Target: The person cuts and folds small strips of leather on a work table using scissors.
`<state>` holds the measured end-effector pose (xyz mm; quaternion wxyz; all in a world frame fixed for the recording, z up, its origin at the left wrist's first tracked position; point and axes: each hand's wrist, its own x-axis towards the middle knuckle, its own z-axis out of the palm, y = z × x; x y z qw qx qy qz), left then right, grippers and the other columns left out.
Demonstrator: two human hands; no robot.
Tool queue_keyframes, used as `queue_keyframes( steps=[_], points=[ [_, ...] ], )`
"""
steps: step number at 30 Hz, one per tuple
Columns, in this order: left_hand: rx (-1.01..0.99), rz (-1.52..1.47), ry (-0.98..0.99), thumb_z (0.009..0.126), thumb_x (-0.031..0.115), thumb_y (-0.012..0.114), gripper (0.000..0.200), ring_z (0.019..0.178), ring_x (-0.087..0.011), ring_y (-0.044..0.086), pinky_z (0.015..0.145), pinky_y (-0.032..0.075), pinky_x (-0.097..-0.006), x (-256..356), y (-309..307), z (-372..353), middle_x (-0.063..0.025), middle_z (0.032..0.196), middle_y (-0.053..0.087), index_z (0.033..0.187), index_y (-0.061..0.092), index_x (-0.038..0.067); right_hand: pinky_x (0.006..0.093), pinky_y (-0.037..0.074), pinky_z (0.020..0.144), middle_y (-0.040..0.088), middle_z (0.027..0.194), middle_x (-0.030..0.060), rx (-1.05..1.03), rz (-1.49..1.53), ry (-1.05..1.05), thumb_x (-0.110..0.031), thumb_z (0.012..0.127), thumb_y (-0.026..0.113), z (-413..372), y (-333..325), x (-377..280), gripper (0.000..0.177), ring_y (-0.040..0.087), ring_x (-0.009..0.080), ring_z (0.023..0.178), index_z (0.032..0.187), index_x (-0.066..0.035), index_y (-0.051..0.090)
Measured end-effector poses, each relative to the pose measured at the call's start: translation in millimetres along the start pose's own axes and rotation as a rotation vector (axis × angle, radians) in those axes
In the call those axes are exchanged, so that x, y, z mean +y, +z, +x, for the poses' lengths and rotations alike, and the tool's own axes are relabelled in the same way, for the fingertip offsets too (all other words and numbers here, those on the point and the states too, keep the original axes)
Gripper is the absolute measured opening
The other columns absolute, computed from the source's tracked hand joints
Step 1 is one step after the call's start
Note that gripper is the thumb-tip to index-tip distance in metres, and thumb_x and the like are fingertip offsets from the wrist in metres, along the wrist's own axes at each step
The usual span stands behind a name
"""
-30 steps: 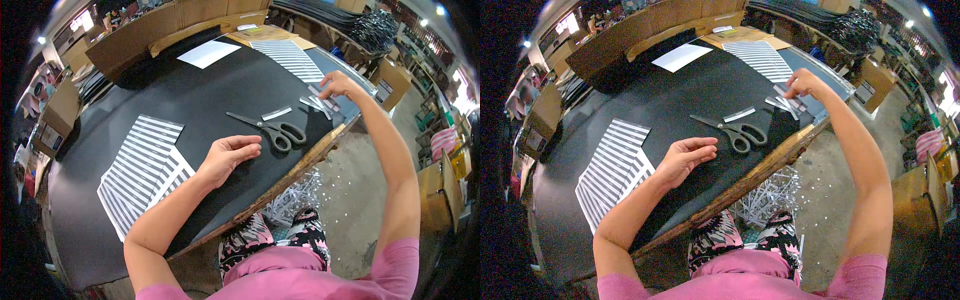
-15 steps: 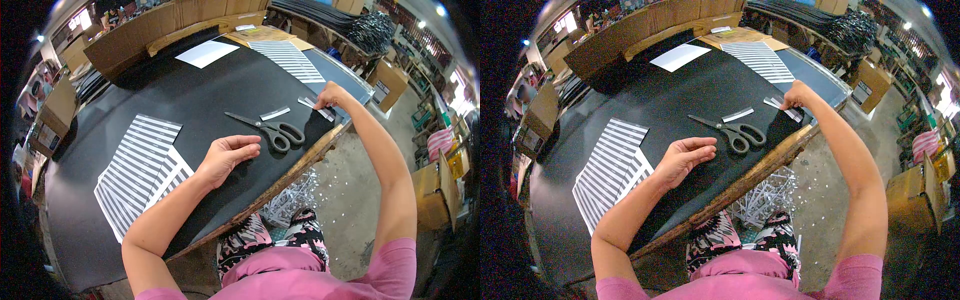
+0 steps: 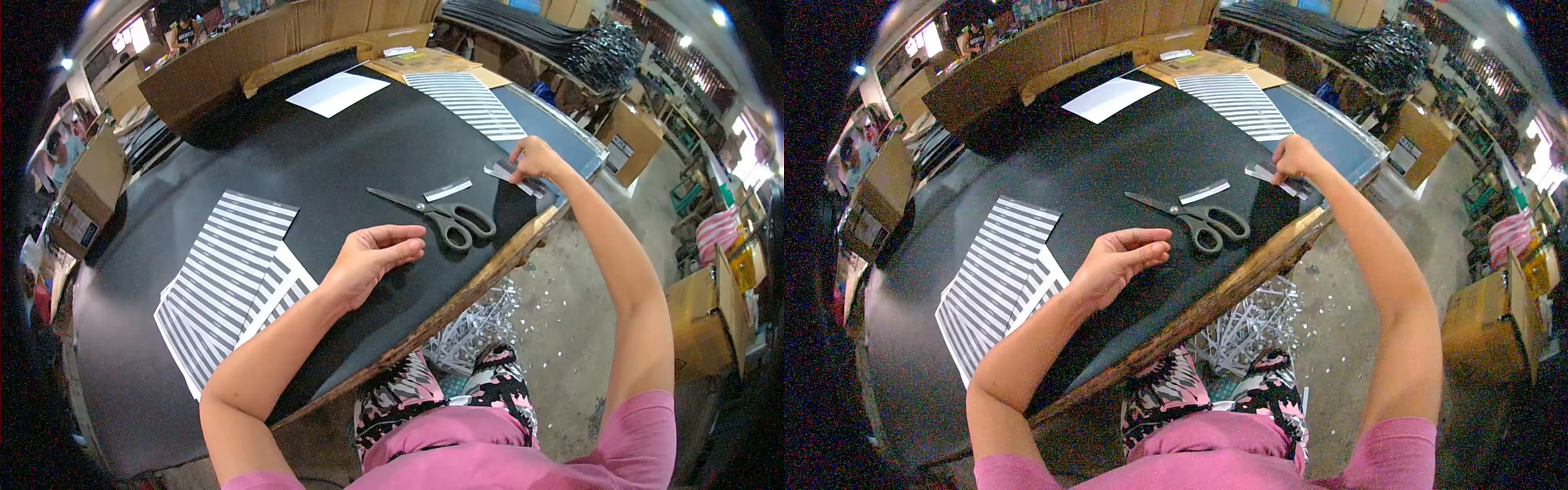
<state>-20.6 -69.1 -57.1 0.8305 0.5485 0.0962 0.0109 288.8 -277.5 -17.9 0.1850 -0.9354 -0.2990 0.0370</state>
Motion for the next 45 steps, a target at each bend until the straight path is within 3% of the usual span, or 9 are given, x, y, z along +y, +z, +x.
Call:
queue_keyframes(
  steps=[13, 15, 19, 27, 30, 37, 40, 42, 45],
  points=[
    [0.012, 0.064, 0.014, 0.084, 0.005, 0.069, 0.033, 0.093, -0.0139, 0.063, 0.085, 0.051, -0.0253, 0.6, 4.5, -3.4, -0.0086, 0.102, 0.066, 0.115, 0.062, -0.003, 0.0325, 0.048, 0.06, 0.067, 0.07, 0.0121, 0.003, 0.094, -0.167, -0.003, 0.06, 0.081, -26.0, -6.6, -17.4, 0.025, 0.064, 0.019, 0.065, 0.081, 0.002, 0.069],
    [0.004, 0.526, 0.321, 0.084, 0.008, 0.07, 0.034, 0.096, -0.0135, 0.061, 0.088, 0.049, -0.0254, -1.8, 7.5, -4.6, -0.0069, 0.106, 0.063, 0.117, 0.062, 0.0, 0.0357, 0.051, 0.067, 0.068, 0.076, 0.017, 0.118, 0.136, -0.293, -0.003, 0.061, 0.079, -34.4, -1.3, -19.4, 0.025, 0.067, 0.0261, 0.072, 0.084, 0.003, 0.069],
    [0.095, 0.803, 0.552, 0.083, 0.01, 0.071, 0.036, 0.106, -0.0138, 0.055, 0.09, 0.045, -0.0276, 7.2, 23.4, -5.3, -0.0058, 0.115, 0.058, 0.118, 0.064, 0.007, 0.0378, 0.052, 0.069, 0.067, 0.075, 0.0181, 0.165, 0.242, -0.31, -0.002, 0.062, 0.076, -42.8, 20.7, -12.3, 0.019, 0.067, 0.0307, 0.074, 0.079, 0.001, 0.069],
    [0.05, 1.178, 0.718, 0.084, 0.012, 0.064, 0.039, 0.106, -0.0233, 0.058, 0.091, 0.044, -0.0318, 26.4, 55.6, 76.0, -0.0117, 0.115, 0.06, 0.122, 0.059, 0.005, 0.0377, 0.051, 0.068, 0.068, 0.074, 0.0144, 0.31, 0.343, -0.277, -0.011, 0.065, 0.077, -45.2, 41.0, 7.8, 0.015, 0.066, 0.0301, 0.073, 0.078, -0.005, 0.071],
    [-0.07, 1.22, 0.745, 0.083, 0.007, 0.06, 0.039, 0.11, -0.0271, 0.057, 0.095, 0.043, -0.0334, 9.7, 59.3, 141.6, -0.0135, 0.118, 0.06, 0.122, 0.059, 0.005, 0.0396, 0.049, 0.069, 0.067, 0.076, 0.0121, 0.435, 0.339, -0.263, -0.013, 0.066, 0.076, -50.7, 50.1, 9.4, 0.014, 0.065, 0.0295, 0.075, 0.079, -0.008, 0.072],
    [0.072, 1.23, 0.565, 0.079, 0.001, 0.06, 0.043, 0.117, -0.0335, 0.052, 0.102, 0.039, -0.0379, -28.9, 95.9, 186.3, -0.02, 0.122, 0.056, 0.122, 0.056, 0.001, 0.0436, 0.04, 0.083, 0.062, 0.082, 0.0103, 0.549, 0.415, -0.141, -0.015, 0.066, 0.076, -58.5, 67.2, 8.0, 0.011, 0.059, 0.0306, 0.091, 0.075, -0.011, 0.071],
    [0.1, 1.202, 0.631, 0.073, -0.012, 0.05, 0.044, 0.113, -0.0372, 0.052, 0.1, 0.04, -0.0394, -32.4, 103.8, 181.7, -0.0235, 0.115, 0.057, 0.116, 0.057, -0.006, 0.046, 0.04, 0.085, 0.062, 0.091, 0.0139, 0.584, 0.322, -0.252, -0.01, 0.066, 0.074, -61.3, 69.8, 4.7, 0.029, 0.058, 0.034, 0.094, 0.094, -0.006, 0.067],
    [0.114, 1.184, 0.674, 0.073, -0.012, 0.049, 0.044, 0.111, -0.0377, 0.053, 0.098, 0.041, -0.0395, -35.9, 103.6, 181.8, -0.0239, 0.114, 0.057, 0.116, 0.057, -0.007, 0.0474, 0.04, 0.091, 0.057, 0.103, 0.0208, 0.607, 0.694, -0.243, -0.001, 0.066, 0.067, -63.8, 69.0, -4.2, 0.055, 0.054, 0.0392, 0.101, 0.118, -0.001, 0.051],
    [0.123, 1.164, 0.731, 0.073, -0.012, 0.048, 0.043, 0.107, -0.0384, 0.055, 0.093, 0.043, -0.0397, -37.3, 101.4, 181.9, -0.0244, 0.111, 0.058, 0.115, 0.057, -0.008, 0.0423, 0.044, 0.093, 0.051, 0.118, 0.0227, 0.569, 0.705, -0.259, 0.01, 0.063, 0.063, -59.1, 74.2, -7.9, 0.078, 0.055, 0.036, 0.107, 0.134, -0.003, 0.037]
  ],
)
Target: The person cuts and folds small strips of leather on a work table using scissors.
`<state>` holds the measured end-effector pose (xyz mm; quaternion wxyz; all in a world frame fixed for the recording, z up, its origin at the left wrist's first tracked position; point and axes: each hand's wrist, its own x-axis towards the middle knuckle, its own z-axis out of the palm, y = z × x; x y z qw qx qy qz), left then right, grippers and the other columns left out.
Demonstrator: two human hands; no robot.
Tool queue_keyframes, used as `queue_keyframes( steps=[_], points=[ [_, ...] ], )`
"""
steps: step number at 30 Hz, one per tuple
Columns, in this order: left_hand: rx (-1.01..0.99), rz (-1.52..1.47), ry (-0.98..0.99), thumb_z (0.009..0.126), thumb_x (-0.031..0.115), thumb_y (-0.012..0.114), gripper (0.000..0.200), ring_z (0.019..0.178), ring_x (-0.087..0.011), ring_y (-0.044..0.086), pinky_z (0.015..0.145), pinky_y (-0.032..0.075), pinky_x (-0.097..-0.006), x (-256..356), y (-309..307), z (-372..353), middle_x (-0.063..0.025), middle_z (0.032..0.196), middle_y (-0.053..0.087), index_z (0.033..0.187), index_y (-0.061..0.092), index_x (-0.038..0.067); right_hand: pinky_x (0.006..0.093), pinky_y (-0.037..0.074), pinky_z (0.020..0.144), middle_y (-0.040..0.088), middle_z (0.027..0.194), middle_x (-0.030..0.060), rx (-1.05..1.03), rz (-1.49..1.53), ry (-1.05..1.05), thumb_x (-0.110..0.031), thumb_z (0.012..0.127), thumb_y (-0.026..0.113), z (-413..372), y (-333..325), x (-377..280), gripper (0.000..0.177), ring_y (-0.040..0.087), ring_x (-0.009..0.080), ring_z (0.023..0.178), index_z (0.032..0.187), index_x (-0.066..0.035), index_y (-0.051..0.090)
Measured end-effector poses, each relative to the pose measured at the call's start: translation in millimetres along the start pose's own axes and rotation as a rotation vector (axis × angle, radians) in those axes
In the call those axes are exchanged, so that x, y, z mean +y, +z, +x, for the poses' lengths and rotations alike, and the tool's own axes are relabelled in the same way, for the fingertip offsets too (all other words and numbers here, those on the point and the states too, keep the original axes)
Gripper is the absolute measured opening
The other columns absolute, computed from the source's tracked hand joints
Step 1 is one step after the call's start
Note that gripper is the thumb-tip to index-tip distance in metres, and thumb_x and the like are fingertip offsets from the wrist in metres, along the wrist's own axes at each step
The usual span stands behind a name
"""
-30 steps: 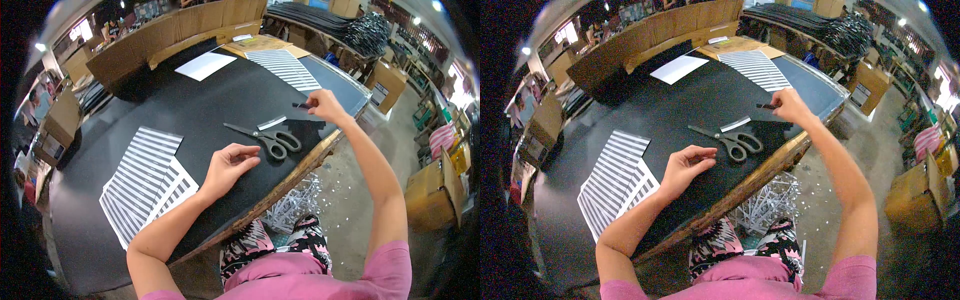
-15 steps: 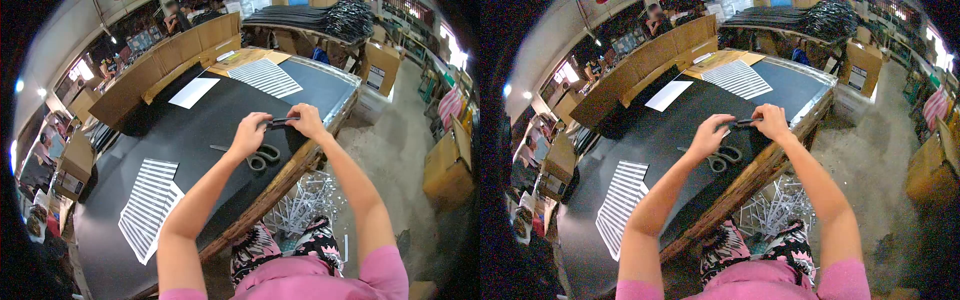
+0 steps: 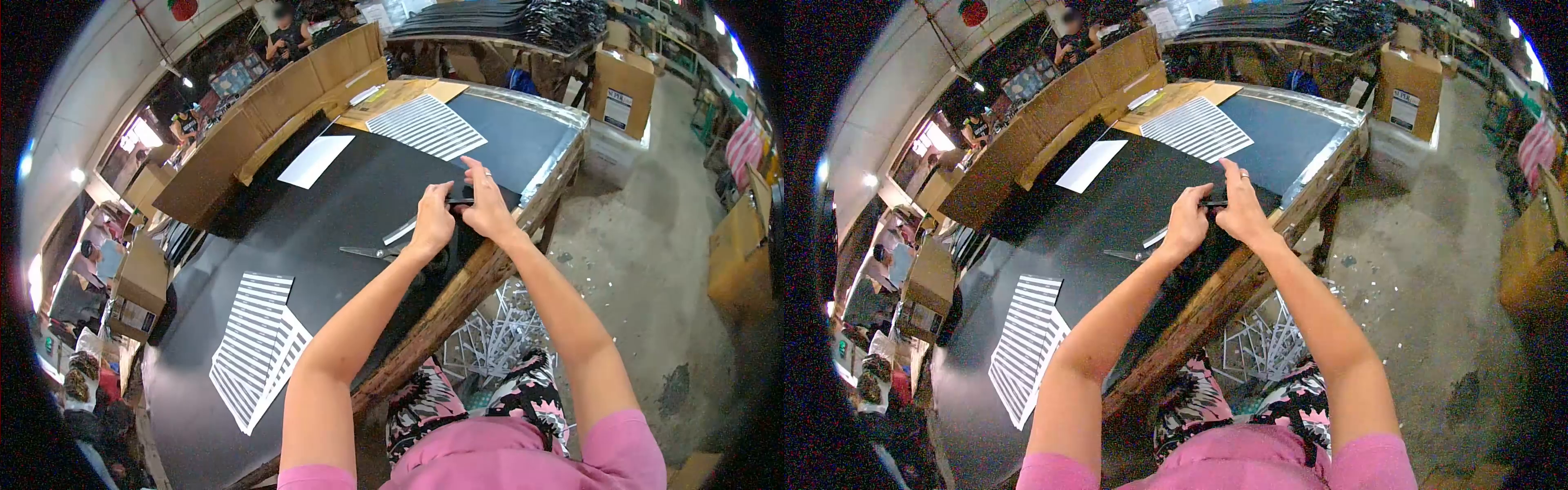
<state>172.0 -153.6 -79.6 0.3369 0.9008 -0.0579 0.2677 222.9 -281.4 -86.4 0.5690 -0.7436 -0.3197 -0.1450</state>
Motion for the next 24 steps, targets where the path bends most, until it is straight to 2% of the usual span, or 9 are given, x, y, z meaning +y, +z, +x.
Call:
queue_keyframes(
  steps=[4, 6, 7, 9, 13, 15, 18, 22, 24],
  points=[
    [-0.018, 0.014, 0.009, 0.074, -0.012, 0.047, 0.039, 0.101, -0.0383, 0.057, 0.088, 0.045, -0.0404, 0.2, -5.9, 2.0, -0.0243, 0.106, 0.059, 0.11, 0.06, -0.009, 0.0407, 0.043, 0.096, 0.048, 0.124, 0.0233, -0.042, -0.059, -0.067, 0.012, 0.062, 0.056, 1.2, -3.2, 2.4, 0.077, 0.05, 0.0372, 0.115, 0.135, -0.002, 0.036],
    [-0.014, 0.005, 0.022, 0.073, -0.012, 0.048, 0.039, 0.101, -0.0375, 0.058, 0.09, 0.046, -0.0398, -1.9, -9.6, 3.0, -0.0226, 0.104, 0.061, 0.109, 0.062, -0.006, 0.0448, 0.037, 0.1, 0.046, 0.123, 0.0279, -0.121, 0.07, -0.063, 0.01, 0.063, 0.051, 3.5, -8.1, 6.7, 0.07, 0.042, 0.0458, 0.118, 0.131, 0.002, 0.036],
    [-0.009, -0.006, 0.037, 0.073, -0.012, 0.049, 0.038, 0.101, -0.0367, 0.06, 0.091, 0.046, -0.0391, -2.5, -10.0, 3.2, -0.0208, 0.102, 0.062, 0.108, 0.063, -0.004, 0.0448, 0.037, 0.1, 0.046, 0.123, 0.0279, -0.122, 0.069, -0.062, 0.01, 0.063, 0.051, 3.8, -8.5, 7.3, 0.07, 0.042, 0.0458, 0.118, 0.131, 0.002, 0.036],
    [0.009, 0.006, 0.054, 0.073, -0.011, 0.048, 0.036, 0.098, -0.0375, 0.059, 0.089, 0.046, -0.0399, -2.6, -8.6, 2.9, -0.0224, 0.1, 0.062, 0.106, 0.063, -0.006, 0.0438, 0.036, 0.101, 0.047, 0.121, 0.028, -0.098, -0.009, -0.237, 0.012, 0.066, 0.047, 3.2, -10.0, 7.7, 0.066, 0.04, 0.0456, 0.119, 0.13, 0.001, 0.037],
    [0.041, 0.047, 0.072, 0.073, -0.011, 0.046, 0.035, 0.095, -0.0391, 0.058, 0.085, 0.046, -0.0415, -1.3, -5.2, 2.5, -0.024, 0.098, 0.061, 0.102, 0.064, -0.007, 0.044, 0.038, 0.098, 0.049, 0.115, 0.0266, -0.13, 0.021, -0.184, 0.014, 0.069, 0.045, 2.5, -4.8, 7.3, 0.056, 0.043, 0.0447, 0.115, 0.123, 0.001, 0.042],
    [0.001, 0.071, 0.072, 0.073, -0.011, 0.046, 0.035, 0.094, -0.0393, 0.058, 0.085, 0.046, -0.0419, -2.2, -7.3, 5.6, -0.0239, 0.097, 0.06, 0.102, 0.065, -0.006, 0.0443, 0.04, 0.095, 0.05, 0.109, 0.0245, -0.216, -0.167, -0.135, 0.015, 0.07, 0.045, 4.8, -7.4, 7.0, 0.046, 0.045, 0.0433, 0.11, 0.114, 0.0, 0.046],
    [-0.034, 0.096, 0.08, 0.073, -0.011, 0.047, 0.034, 0.093, -0.0393, 0.056, 0.085, 0.045, -0.0425, -4.7, -8.9, 5.5, -0.0231, 0.094, 0.059, 0.101, 0.066, -0.005, 0.0452, 0.041, 0.091, 0.049, 0.107, 0.0231, -0.203, -0.225, -0.192, 0.015, 0.07, 0.047, 5.1, -12.4, 4.7, 0.041, 0.047, 0.0424, 0.106, 0.108, 0.0, 0.048],
    [0.022, 0.059, 0.112, 0.073, -0.011, 0.052, 0.035, 0.09, -0.0367, 0.059, 0.082, 0.047, -0.0403, -9.0, -5.3, 7.4, -0.0199, 0.09, 0.059, 0.103, 0.066, -0.001, 0.0451, 0.04, 0.093, 0.048, 0.111, 0.0242, -0.131, -0.14, -0.159, 0.016, 0.068, 0.046, 0.5, -14.9, 2.1, 0.047, 0.046, 0.0429, 0.109, 0.112, 0.001, 0.047],
    [0.031, 0.073, 0.139, 0.073, -0.01, 0.052, 0.035, 0.09, -0.0361, 0.058, 0.082, 0.047, -0.0401, -9.8, -3.5, 6.8, -0.0197, 0.09, 0.059, 0.103, 0.067, 0.0, 0.041, 0.044, 0.095, 0.05, 0.113, 0.0204, -0.088, -0.094, -0.11, 0.016, 0.069, 0.049, -2.3, -13.5, 3.7, 0.057, 0.051, 0.0361, 0.109, 0.122, -0.002, 0.045]
  ],
)
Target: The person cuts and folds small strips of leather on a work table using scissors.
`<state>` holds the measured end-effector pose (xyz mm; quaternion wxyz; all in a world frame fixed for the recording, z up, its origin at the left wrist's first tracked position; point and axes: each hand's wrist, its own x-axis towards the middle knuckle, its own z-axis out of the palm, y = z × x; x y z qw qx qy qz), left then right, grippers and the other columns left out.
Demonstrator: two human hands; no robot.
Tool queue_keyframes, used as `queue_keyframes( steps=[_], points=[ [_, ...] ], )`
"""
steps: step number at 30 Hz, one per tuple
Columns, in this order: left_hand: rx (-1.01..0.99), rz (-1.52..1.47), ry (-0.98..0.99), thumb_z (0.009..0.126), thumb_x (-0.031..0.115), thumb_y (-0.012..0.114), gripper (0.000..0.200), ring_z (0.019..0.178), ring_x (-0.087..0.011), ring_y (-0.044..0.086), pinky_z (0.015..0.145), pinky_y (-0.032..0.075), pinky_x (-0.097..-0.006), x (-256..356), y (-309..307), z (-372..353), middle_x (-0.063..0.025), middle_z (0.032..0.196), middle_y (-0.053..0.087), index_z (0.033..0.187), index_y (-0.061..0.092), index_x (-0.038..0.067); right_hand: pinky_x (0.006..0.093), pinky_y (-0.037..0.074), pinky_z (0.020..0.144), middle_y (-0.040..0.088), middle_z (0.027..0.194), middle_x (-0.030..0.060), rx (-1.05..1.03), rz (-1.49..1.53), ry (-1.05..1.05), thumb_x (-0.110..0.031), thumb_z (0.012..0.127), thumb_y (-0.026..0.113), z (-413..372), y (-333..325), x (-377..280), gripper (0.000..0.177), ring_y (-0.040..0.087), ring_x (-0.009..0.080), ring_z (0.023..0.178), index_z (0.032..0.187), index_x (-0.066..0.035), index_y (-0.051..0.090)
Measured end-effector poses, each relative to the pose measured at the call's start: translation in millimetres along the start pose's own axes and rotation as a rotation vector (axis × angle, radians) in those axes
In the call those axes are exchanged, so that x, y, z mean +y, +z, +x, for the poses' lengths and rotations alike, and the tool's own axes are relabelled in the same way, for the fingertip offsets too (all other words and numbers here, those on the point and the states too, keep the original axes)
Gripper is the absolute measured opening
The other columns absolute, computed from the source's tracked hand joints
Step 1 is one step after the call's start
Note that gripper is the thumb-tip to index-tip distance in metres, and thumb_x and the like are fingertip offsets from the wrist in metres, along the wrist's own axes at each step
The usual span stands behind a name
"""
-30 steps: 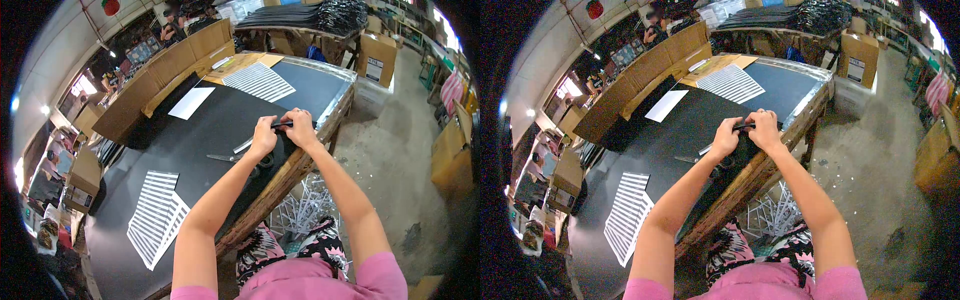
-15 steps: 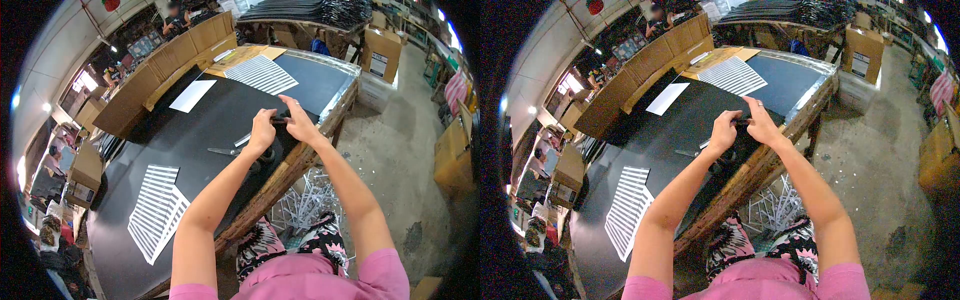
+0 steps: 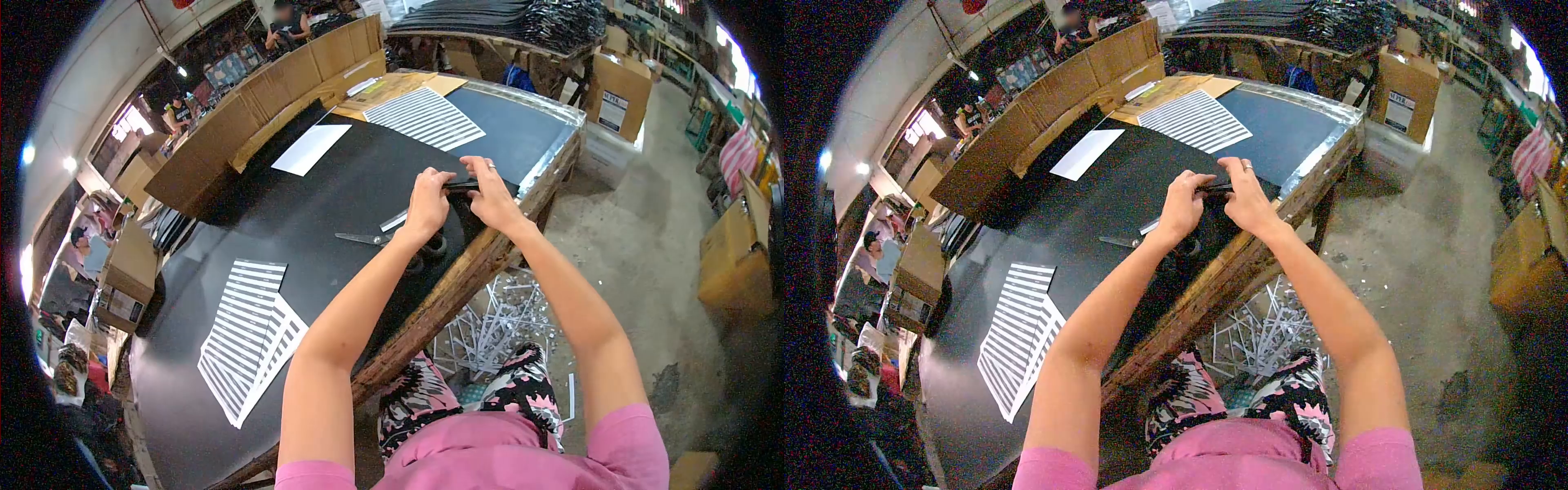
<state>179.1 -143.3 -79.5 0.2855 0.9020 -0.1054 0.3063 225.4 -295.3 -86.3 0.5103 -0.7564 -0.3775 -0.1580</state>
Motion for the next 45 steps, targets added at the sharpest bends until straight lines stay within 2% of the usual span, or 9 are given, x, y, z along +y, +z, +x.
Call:
queue_keyframes(
  steps=[10, 12, 13, 16, 22, 29, 31, 35, 45],
  points=[
    [-0.043, -0.04, -0.025, 0.073, -0.01, 0.055, 0.031, 0.087, -0.0351, 0.058, 0.082, 0.046, -0.0397, 0.2, 1.5, 2.6, -0.0186, 0.086, 0.059, 0.099, 0.07, 0.001, 0.0402, 0.035, 0.106, 0.042, 0.132, 0.0212, 0.01, 0.122, 0.038, 0.018, 0.06, 0.04, 6.5, -5.1, 12.9, 0.079, 0.042, 0.0349, 0.127, 0.136, -0.004, 0.038],
    [-0.032, -0.034, -0.005, 0.074, -0.01, 0.054, 0.031, 0.087, -0.035, 0.058, 0.081, 0.046, -0.0392, -0.8, 1.8, 2.6, -0.0189, 0.086, 0.059, 0.098, 0.07, 0.001, 0.0385, 0.034, 0.107, 0.047, 0.128, 0.0184, -0.026, 0.181, 0.07, 0.017, 0.062, 0.038, 11.4, -13.9, 22.2, 0.074, 0.043, 0.0315, 0.126, 0.132, -0.003, 0.045],
    [-0.025, -0.029, 0.017, 0.074, -0.01, 0.052, 0.032, 0.086, -0.0349, 0.058, 0.081, 0.047, -0.0388, -1.3, 2.5, 2.1, -0.0191, 0.085, 0.059, 0.098, 0.069, 0.0, 0.035, 0.043, 0.092, 0.059, 0.115, 0.0183, 0.026, 0.123, 0.104, 0.012, 0.067, 0.043, 10.8, -27.5, -4.6, 0.055, 0.055, 0.0336, 0.11, 0.12, 0.003, 0.056],
    [-0.04, 0.007, 0.011, 0.073, -0.012, 0.05, 0.034, 0.085, -0.0352, 0.058, 0.08, 0.046, -0.0391, -2.7, 4.5, 2.4, -0.0196, 0.085, 0.059, 0.099, 0.069, 0.0, 0.0352, 0.044, 0.093, 0.059, 0.118, 0.0189, 0.022, 0.065, 0.114, 0.014, 0.072, 0.044, 13.6, -35.6, -8.4, 0.051, 0.056, 0.0341, 0.11, 0.12, 0.002, 0.056],
    [-0.083, 0.085, 0.056, 0.071, -0.011, 0.05, 0.038, 0.084, -0.035, 0.056, 0.079, 0.046, -0.0407, -0.5, 1.5, 3.4, -0.0194, 0.083, 0.058, 0.101, 0.069, 0.001, 0.0411, 0.045, 0.093, 0.059, 0.114, 0.0248, 0.013, -0.128, -0.242, 0.005, 0.081, 0.05, -3.7, -7.6, -4.5, 0.035, 0.055, 0.0393, 0.107, 0.115, 0.007, 0.057],
    [-0.156, 0.088, 0.059, 0.074, -0.004, 0.058, 0.035, 0.09, -0.0352, 0.055, 0.083, 0.045, -0.0405, -4.0, -5.0, 7.5, -0.0187, 0.087, 0.059, 0.108, 0.067, 0.001, 0.0423, 0.048, 0.082, 0.066, 0.09, 0.019, -0.057, -0.299, -0.121, 0.003, 0.072, 0.057, 13.6, -15.4, 0.2, 0.02, 0.062, 0.0361, 0.088, 0.087, -0.001, 0.071],
    [0.057, 0.057, 0.087, 0.075, 0.005, 0.067, 0.041, 0.094, -0.0352, 0.056, 0.086, 0.045, -0.0401, 6.2, -16.3, 10.9, -0.0194, 0.093, 0.06, 0.116, 0.062, 0.0, 0.041, 0.051, 0.078, 0.067, 0.081, 0.0207, 0.012, -0.275, -0.085, -0.004, 0.07, 0.062, 29.2, -30.3, 5.8, 0.017, 0.064, 0.0364, 0.081, 0.081, -0.004, 0.074],
    [-0.026, 0.044, 0.067, 0.072, 0.029, 0.078, 0.06, 0.106, -0.0316, 0.057, 0.09, 0.047, -0.0364, 20.8, -66.7, 13.8, -0.0183, 0.111, 0.059, 0.122, 0.059, 0.002, 0.0311, 0.053, 0.066, 0.072, 0.077, 0.0099, -0.077, -0.1, 0.513, -0.009, 0.065, 0.077, 67.8, -95.8, 42.6, 0.019, 0.067, 0.0176, 0.066, 0.084, -0.008, 0.076],
    [-0.259, -0.337, -0.34, 0.076, 0.018, 0.076, 0.04, 0.111, -0.0218, 0.056, 0.091, 0.049, -0.0367, 41.7, -159.9, -67.6, -0.0102, 0.119, 0.058, 0.114, 0.068, 0.01, 0.0315, 0.052, 0.071, 0.071, 0.078, 0.013, -0.171, -0.288, 0.518, -0.003, 0.063, 0.075, 75.6, -117.6, 63.1, 0.021, 0.067, 0.0182, 0.074, 0.084, -0.001, 0.074]
  ],
)
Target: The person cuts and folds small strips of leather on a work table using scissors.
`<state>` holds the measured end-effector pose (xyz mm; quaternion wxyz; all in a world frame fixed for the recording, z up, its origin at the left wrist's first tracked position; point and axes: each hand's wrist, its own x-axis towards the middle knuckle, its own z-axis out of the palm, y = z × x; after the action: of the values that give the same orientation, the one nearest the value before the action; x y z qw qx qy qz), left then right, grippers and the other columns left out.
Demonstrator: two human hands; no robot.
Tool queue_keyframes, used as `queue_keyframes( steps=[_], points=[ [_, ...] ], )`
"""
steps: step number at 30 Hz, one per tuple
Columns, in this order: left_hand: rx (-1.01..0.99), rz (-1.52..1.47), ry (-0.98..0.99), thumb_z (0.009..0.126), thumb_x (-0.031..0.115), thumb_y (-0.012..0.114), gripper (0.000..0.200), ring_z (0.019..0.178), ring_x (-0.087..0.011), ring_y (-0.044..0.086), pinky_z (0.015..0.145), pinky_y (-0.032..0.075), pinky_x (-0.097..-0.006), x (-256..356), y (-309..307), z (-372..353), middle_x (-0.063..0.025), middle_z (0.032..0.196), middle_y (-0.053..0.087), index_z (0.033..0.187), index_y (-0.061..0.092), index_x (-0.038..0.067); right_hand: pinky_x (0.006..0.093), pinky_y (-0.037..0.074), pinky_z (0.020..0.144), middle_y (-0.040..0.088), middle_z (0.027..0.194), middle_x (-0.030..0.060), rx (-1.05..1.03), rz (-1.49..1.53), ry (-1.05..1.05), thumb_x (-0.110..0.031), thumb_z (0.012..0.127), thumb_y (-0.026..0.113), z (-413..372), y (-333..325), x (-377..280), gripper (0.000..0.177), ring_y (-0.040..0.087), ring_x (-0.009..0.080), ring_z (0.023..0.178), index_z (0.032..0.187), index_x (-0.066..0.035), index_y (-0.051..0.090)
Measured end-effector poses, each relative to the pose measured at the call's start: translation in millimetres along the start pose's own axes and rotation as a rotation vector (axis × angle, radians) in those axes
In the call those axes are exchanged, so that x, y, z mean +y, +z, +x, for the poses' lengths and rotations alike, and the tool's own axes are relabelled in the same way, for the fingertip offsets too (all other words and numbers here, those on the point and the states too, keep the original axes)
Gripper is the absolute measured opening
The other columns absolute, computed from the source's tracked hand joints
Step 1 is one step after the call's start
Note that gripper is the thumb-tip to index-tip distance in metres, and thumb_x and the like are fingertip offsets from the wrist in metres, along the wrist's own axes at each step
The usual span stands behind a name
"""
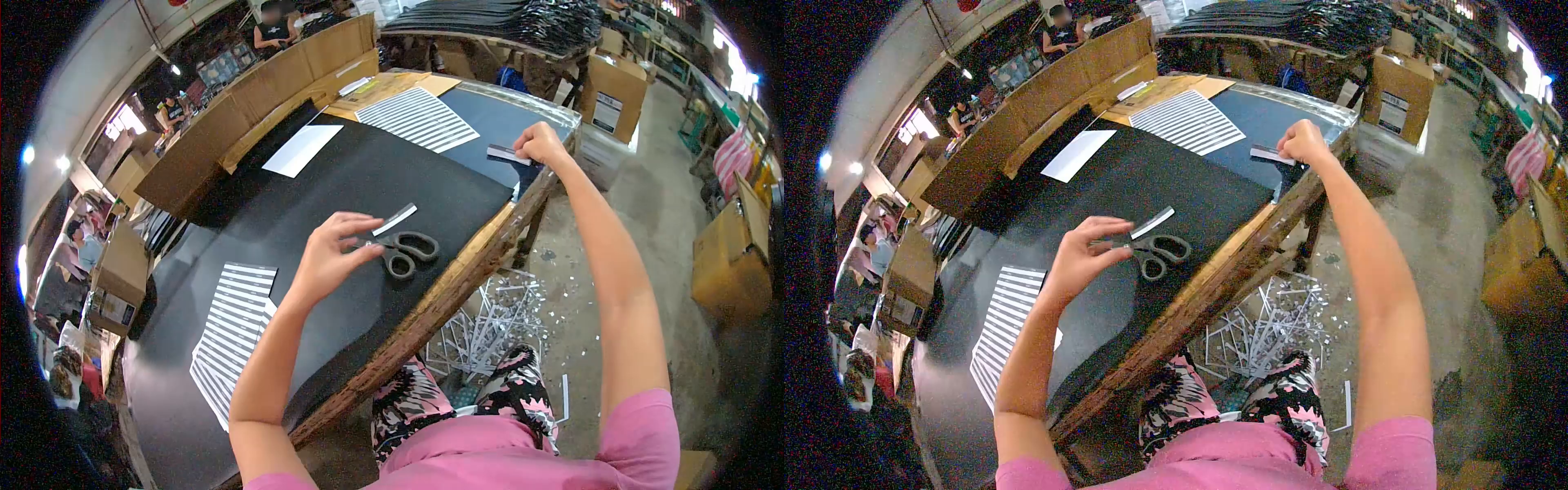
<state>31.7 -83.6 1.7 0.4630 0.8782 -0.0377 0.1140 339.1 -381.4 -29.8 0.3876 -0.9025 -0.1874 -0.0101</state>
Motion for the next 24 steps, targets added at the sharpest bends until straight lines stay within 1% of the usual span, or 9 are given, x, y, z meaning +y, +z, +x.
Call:
queue_keyframes(
  steps=[2, 7, 10, 12, 13, 16, 17, 22, 24],
  points=[
    [0.031, 0.083, -0.055, 0.077, 0.014, 0.075, 0.038, 0.112, -0.0209, 0.056, 0.092, 0.049, -0.0356, 6.5, -12.2, -20.1, -0.0104, 0.12, 0.057, 0.113, 0.068, 0.008, 0.0322, 0.052, 0.07, 0.071, 0.078, 0.0138, 0.027, -0.033, -0.019, -0.003, 0.063, 0.075, 2.1, 6.4, 2.7, 0.021, 0.068, 0.0191, 0.074, 0.083, -0.001, 0.074],
    [0.111, 0.039, -0.161, 0.077, 0.007, 0.074, 0.041, 0.116, -0.0202, 0.054, 0.096, 0.046, -0.0364, 4.5, -37.7, -66.4, -0.0079, 0.122, 0.056, 0.116, 0.065, 0.007, 0.0337, 0.053, 0.069, 0.07, 0.075, 0.0155, 0.089, -0.166, -0.045, -0.004, 0.061, 0.075, 4.5, 11.6, 3.9, 0.02, 0.068, 0.0218, 0.071, 0.08, -0.001, 0.074],
    [0.262, 0.022, -0.208, 0.079, 0.001, 0.071, 0.052, 0.117, -0.0184, 0.053, 0.099, 0.044, -0.0364, -6.3, -55.7, -90.6, -0.0059, 0.123, 0.055, 0.128, 0.057, 0.01, 0.0328, 0.053, 0.07, 0.071, 0.079, 0.0165, 0.117, -0.258, -0.091, -0.006, 0.062, 0.075, 6.4, 14.2, 5.8, 0.026, 0.068, 0.0225, 0.074, 0.087, 0.0, 0.073],
    [0.329, 0.044, -0.226, 0.079, 0.001, 0.07, 0.052, 0.116, -0.0179, 0.053, 0.099, 0.044, -0.0362, -10.8, -70.1, -104.4, -0.0054, 0.122, 0.055, 0.128, 0.057, 0.01, 0.0306, 0.052, 0.073, 0.071, 0.086, 0.0152, 0.323, -0.162, -0.28, -0.006, 0.069, 0.071, 2.8, 15.0, 2.4, 0.027, 0.068, 0.0197, 0.079, 0.095, 0.0, 0.071],
    [0.389, 0.068, -0.238, 0.079, 0.0, 0.07, 0.052, 0.116, -0.0174, 0.053, 0.099, 0.044, -0.036, -11.7, -76.8, -110.4, -0.0049, 0.122, 0.055, 0.128, 0.057, 0.01, 0.0306, 0.052, 0.073, 0.071, 0.086, 0.0152, 0.319, -0.165, -0.282, -0.006, 0.069, 0.071, 3.0, 13.4, -2.0, 0.027, 0.068, 0.0197, 0.079, 0.095, 0.0, 0.071],
    [0.486, 0.243, -0.232, 0.081, -0.001, 0.066, 0.044, 0.114, -0.0163, 0.054, 0.097, 0.045, -0.0348, -15.7, -96.3, -132.6, -0.0044, 0.118, 0.057, 0.124, 0.06, 0.009, 0.0284, 0.05, 0.075, 0.071, 0.09, 0.0116, 0.221, 0.105, -0.321, -0.003, 0.082, 0.06, -15.1, 0.9, -29.9, 0.02, 0.064, 0.0122, 0.085, 0.1, 0.0, 0.069],
    [0.548, 0.347, -0.222, 0.082, -0.001, 0.065, 0.04, 0.112, -0.0165, 0.055, 0.096, 0.045, -0.0337, -20.2, -104.0, -139.3, -0.0048, 0.116, 0.059, 0.121, 0.063, 0.009, 0.0284, 0.05, 0.075, 0.071, 0.09, 0.0116, 0.222, 0.1, -0.317, -0.003, 0.082, 0.06, -26.3, -2.1, -43.9, 0.02, 0.064, 0.0122, 0.085, 0.1, 0.0, 0.069],
    [0.549, 0.597, -0.252, 0.082, -0.002, 0.063, 0.028, 0.107, -0.0215, 0.058, 0.094, 0.044, -0.032, -43.7, -136.9, -174.7, -0.0084, 0.108, 0.063, 0.108, 0.069, 0.006, 0.0299, 0.05, 0.078, 0.069, 0.093, 0.0095, -0.191, 0.024, -0.46, -0.011, 0.081, 0.068, -93.5, 28.7, -110.0, 0.024, 0.065, 0.0167, 0.087, 0.102, -0.002, 0.068],
    [0.581, 0.674, -0.194, 0.082, -0.001, 0.064, 0.024, 0.105, -0.0244, 0.059, 0.093, 0.044, -0.0325, -53.6, -140.7, -181.1, -0.0105, 0.107, 0.064, 0.105, 0.069, 0.004, 0.0331, 0.051, 0.077, 0.065, 0.096, 0.0115, -0.167, -0.025, -0.764, -0.015, 0.074, 0.077, -116.8, 63.2, -110.8, 0.035, 0.064, 0.0223, 0.09, 0.105, -0.003, 0.064]
  ],
)
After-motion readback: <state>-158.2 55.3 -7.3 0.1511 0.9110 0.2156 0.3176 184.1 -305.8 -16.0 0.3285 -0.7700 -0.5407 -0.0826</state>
